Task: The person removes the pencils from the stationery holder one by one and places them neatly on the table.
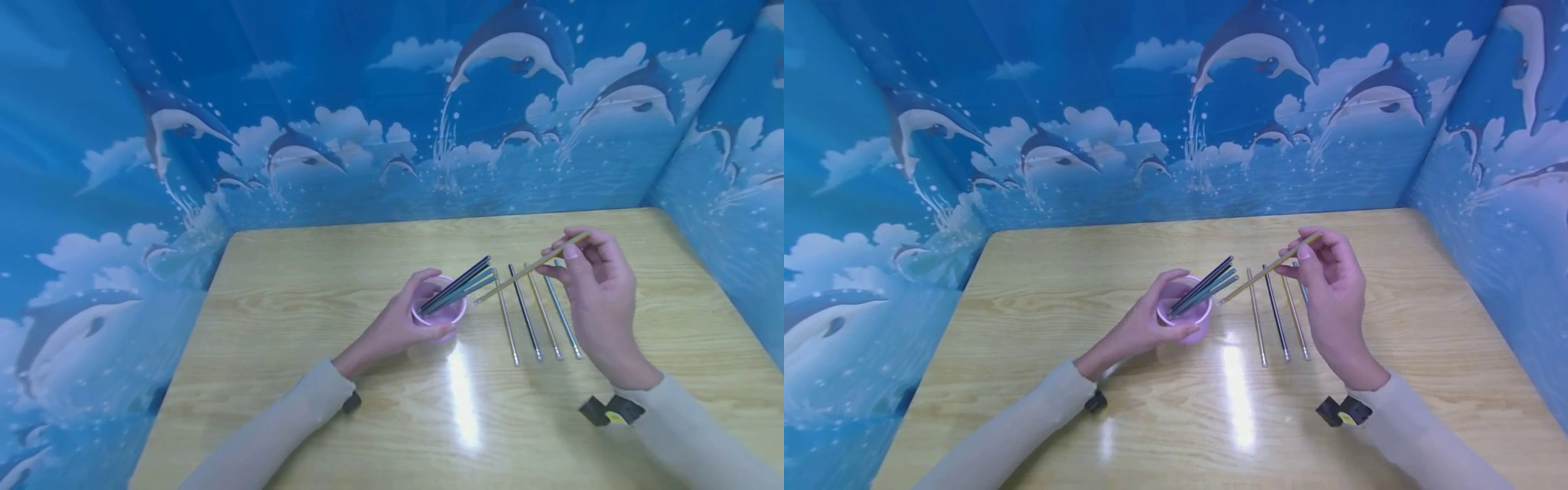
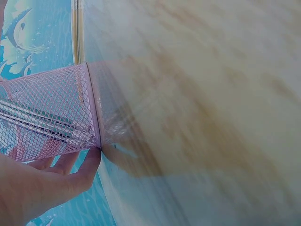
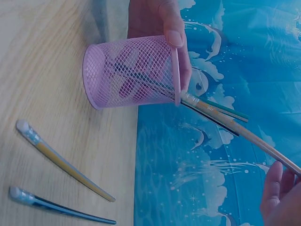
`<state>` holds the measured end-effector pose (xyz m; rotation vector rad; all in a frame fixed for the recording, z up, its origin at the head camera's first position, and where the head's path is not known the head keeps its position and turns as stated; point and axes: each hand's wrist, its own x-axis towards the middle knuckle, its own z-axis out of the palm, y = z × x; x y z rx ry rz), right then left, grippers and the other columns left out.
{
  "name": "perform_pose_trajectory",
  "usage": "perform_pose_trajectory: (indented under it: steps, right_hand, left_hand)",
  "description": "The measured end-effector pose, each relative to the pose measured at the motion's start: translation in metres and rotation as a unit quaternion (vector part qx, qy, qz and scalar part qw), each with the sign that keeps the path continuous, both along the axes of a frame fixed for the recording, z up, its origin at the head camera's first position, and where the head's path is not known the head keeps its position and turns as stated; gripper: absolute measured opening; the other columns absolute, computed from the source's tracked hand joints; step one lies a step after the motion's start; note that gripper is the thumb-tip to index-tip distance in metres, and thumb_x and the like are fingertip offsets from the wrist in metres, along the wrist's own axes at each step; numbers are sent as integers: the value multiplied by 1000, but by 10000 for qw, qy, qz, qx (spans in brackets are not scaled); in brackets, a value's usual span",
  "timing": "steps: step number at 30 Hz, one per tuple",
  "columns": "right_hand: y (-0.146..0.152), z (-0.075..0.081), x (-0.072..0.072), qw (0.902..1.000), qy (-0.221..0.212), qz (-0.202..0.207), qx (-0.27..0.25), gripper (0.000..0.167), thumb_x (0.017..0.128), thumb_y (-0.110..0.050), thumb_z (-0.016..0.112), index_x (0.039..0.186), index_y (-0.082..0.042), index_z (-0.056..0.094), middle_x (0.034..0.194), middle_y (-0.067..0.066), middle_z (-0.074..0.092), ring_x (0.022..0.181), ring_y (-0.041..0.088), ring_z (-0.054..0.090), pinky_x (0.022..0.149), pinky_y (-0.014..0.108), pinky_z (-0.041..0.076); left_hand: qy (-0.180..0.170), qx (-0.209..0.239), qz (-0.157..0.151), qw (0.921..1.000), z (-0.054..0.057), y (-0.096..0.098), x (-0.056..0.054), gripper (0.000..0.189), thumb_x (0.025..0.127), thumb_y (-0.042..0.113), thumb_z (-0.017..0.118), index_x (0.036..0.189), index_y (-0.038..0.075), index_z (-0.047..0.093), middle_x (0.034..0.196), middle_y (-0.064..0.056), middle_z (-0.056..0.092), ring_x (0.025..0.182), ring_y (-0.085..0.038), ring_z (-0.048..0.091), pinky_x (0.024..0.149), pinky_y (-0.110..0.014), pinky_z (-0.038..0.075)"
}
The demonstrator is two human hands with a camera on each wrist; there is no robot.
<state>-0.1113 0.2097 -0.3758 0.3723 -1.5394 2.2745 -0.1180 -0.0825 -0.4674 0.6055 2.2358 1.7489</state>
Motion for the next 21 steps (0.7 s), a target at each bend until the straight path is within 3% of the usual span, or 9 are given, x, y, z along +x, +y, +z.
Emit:
perform_pose_trajectory:
  steps: [6, 11, 15, 21]
  right_hand:
    - [10, 1, -2, 10000, 5, -11, -58, 21, 110, 5, 54, 130, 14, 58, 106, 20, 63, 96, 27, 68, 80, 33, 66]
    - [25, -3, -7, 9998, -64, 84, 193, 22, 111, 6, 53, 131, 14, 58, 109, 21, 60, 96, 27, 68, 82, 33, 66]
    - [40, -9, -15, 9977, -338, 191, 564, 24, 112, 3, 54, 133, 14, 57, 108, 18, 60, 96, 22, 67, 82, 28, 65]
    - [64, -20, -26, 9918, -902, 234, 870, 21, 112, 1, 57, 132, 5, 63, 117, 12, 63, 101, 18, 66, 77, 23, 63]
  left_hand:
    - [-99, 65, -13, 9999, 0, 1, 0, 96, 88, 17, 94, 163, 36, 37, 148, 4, 62, 139, -19, 59, 113, -41, 51]
    - [-139, 78, -16, 9999, 0, 1, 0, 95, 88, 17, 94, 163, 36, 37, 149, 4, 62, 139, -20, 59, 113, -41, 51]
    - [-183, 57, 23, 9998, 1, 1, 1, 95, 88, 17, 94, 163, 36, 37, 150, 3, 62, 140, -21, 58, 113, -43, 51]
    - [-238, 65, 39, 9997, 4, 1, 2, 96, 88, 15, 94, 163, 37, 38, 150, 3, 62, 139, -19, 58, 113, -42, 51]
